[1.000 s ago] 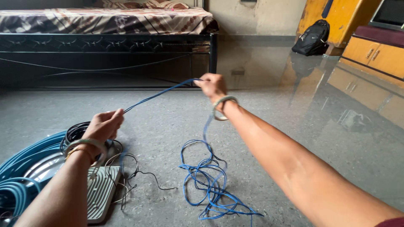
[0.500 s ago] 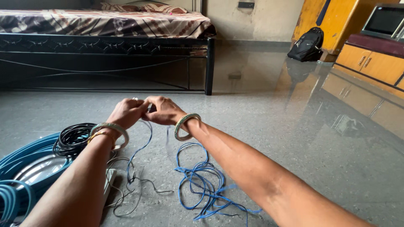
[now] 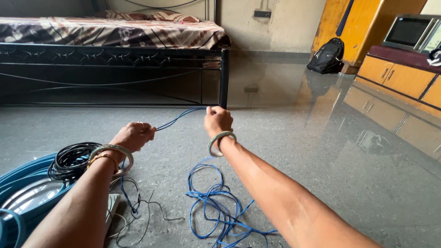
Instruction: The person untangles a blue electrical cable by hand, pulling and separating loops to straighten the wire. The task is performed on a tiled floor next to a bed and other coiled cables.
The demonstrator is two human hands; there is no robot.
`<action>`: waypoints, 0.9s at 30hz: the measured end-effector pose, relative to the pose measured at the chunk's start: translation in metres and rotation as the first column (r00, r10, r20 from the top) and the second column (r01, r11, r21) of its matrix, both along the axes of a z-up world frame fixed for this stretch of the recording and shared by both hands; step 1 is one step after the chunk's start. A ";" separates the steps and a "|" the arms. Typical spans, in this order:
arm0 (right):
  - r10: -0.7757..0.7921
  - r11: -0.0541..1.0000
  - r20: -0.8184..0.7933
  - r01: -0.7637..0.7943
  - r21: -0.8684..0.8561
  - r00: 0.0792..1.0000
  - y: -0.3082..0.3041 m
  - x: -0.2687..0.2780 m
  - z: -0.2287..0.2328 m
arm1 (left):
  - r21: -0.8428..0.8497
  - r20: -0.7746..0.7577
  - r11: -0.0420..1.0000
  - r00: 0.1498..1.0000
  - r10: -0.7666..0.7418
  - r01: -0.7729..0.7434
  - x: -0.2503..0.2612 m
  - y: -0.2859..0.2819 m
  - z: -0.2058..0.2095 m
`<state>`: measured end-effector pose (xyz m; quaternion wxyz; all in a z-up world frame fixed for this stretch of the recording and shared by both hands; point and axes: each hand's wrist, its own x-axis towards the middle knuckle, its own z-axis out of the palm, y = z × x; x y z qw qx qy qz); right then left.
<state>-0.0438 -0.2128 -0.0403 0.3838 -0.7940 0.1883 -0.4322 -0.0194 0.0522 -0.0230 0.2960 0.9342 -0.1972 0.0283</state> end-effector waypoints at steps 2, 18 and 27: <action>-0.056 0.957 0.089 0.078 -0.279 0.995 0.015 -0.009 0.005 | -0.047 0.059 0.995 0.994 -0.089 0.092 0.005 -0.004 0.002; 0.414 0.879 -0.083 -0.422 -0.221 0.906 0.033 -0.015 0.041 | -0.265 -0.213 0.964 0.976 -0.053 -0.005 -0.035 0.062 -0.025; 0.468 0.698 0.064 -0.324 -0.639 0.881 0.067 0.007 -0.005 | -0.386 -0.100 0.923 0.994 -0.036 -0.005 -0.017 0.011 -0.003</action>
